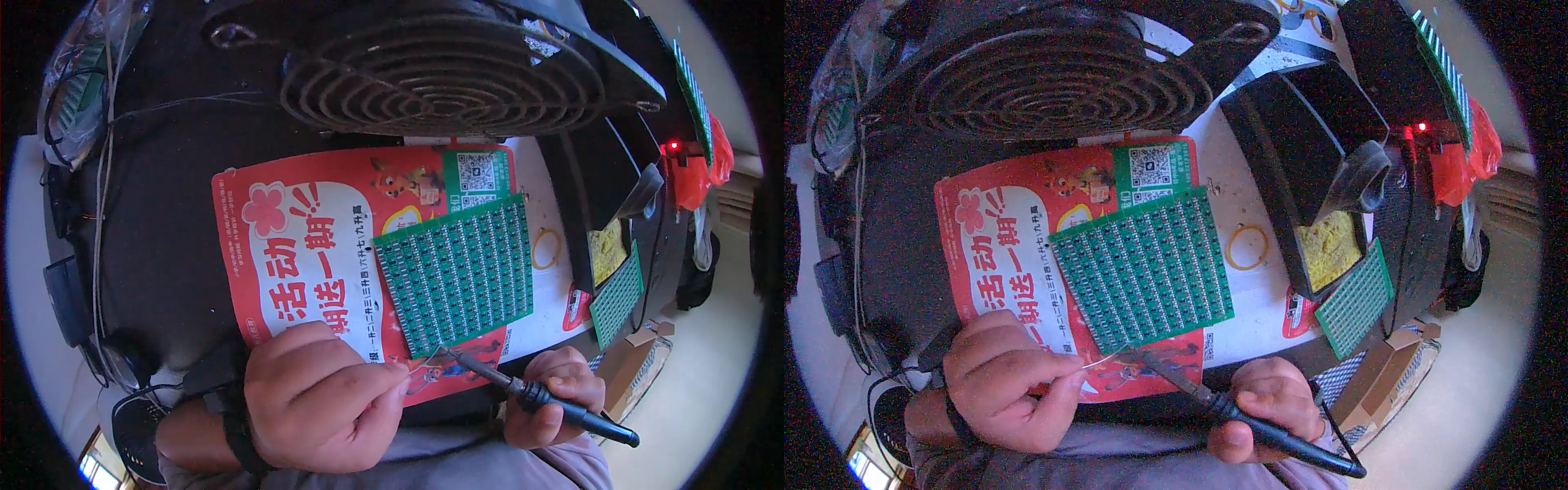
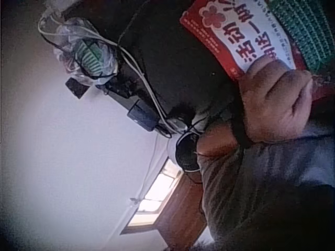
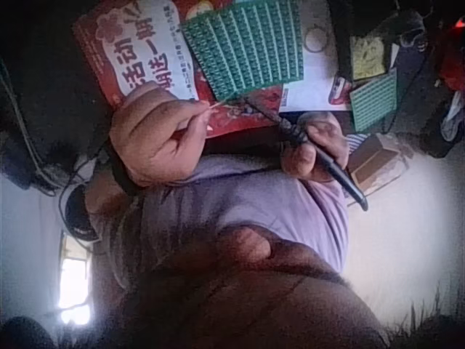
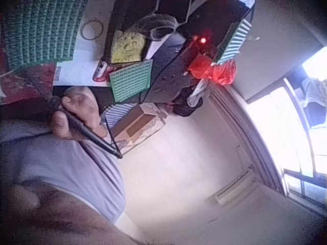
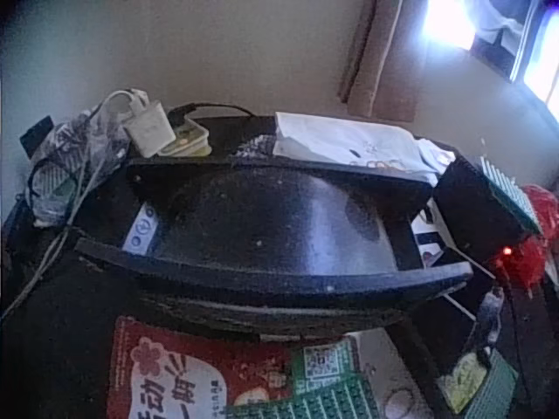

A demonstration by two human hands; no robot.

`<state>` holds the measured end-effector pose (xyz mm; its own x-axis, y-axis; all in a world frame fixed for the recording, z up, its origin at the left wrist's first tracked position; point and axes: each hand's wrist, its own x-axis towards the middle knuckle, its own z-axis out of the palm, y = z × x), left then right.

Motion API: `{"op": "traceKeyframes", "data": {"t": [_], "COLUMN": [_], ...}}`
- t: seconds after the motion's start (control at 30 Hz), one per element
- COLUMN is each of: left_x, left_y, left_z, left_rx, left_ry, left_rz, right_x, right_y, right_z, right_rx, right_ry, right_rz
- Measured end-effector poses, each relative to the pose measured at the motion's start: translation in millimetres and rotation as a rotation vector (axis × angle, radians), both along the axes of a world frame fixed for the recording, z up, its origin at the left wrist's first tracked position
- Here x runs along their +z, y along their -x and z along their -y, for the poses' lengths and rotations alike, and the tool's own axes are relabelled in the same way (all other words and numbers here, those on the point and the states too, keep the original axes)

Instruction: Soldering electronic components onto a printed circuit board.

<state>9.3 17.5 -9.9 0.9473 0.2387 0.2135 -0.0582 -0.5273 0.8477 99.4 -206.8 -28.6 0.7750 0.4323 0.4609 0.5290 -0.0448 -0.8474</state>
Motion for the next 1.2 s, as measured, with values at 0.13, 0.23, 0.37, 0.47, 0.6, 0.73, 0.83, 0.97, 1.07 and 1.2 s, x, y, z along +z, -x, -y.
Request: {"op": "traceKeyframes", "data": {"t": [0.13,0.23,0.37,0.47,0.6,0.73,0.83,0.97,1.07,1.2], "left_x": [1.8,1.6,5.1,3.2,5.0,4.6,1.6,2.8,3.0,1.3], "left_y": [-0.6,-0.4,1.4,0.1,-1.3,0.5,-0.3,0.7,1.7,0.0], "left_z": [-1.2,-1.1,-2.0,-1.2,-2.4,-3.1,-3.4,-3.5,-3.2,-3.1], "left_rx": [-0.021,-0.026,0.004,0.006,-0.007,-0.017,-0.034,-0.026,-0.013,-0.016], "left_ry": [0.001,-0.008,0.023,0.044,0.037,0.029,0.036,0.026,0.021,0.010], "left_rz": [-0.015,-0.012,-0.025,-0.011,-0.007,-0.021,-0.034,-0.020,-0.017,-0.012], "right_x": [1.1,-0.2,-0.9,-2.9,-1.9,-1.0,-5.8,-0.9,-0.7,-1.0], "right_y": [-0.8,-0.9,-1.3,3.6,3.0,2.0,4.3,4.8,5.1,2.3], "right_z": [-0.2,-0.7,-1.3,-4.8,-3.4,-4.6,-6.0,-8.8,-9.5,-7.3], "right_rx": [0.008,0.006,-0.006,-0.088,-0.087,-0.058,-0.116,-0.145,-0.141,-0.103], "right_ry": [0.008,0.007,-0.029,-0.095,-0.057,-0.037,-0.084,-0.101,-0.119,-0.131], "right_rz": [0.014,0.017,0.026,-0.012,0.001,-0.020,-0.018,-0.060,-0.090,-0.117]}}
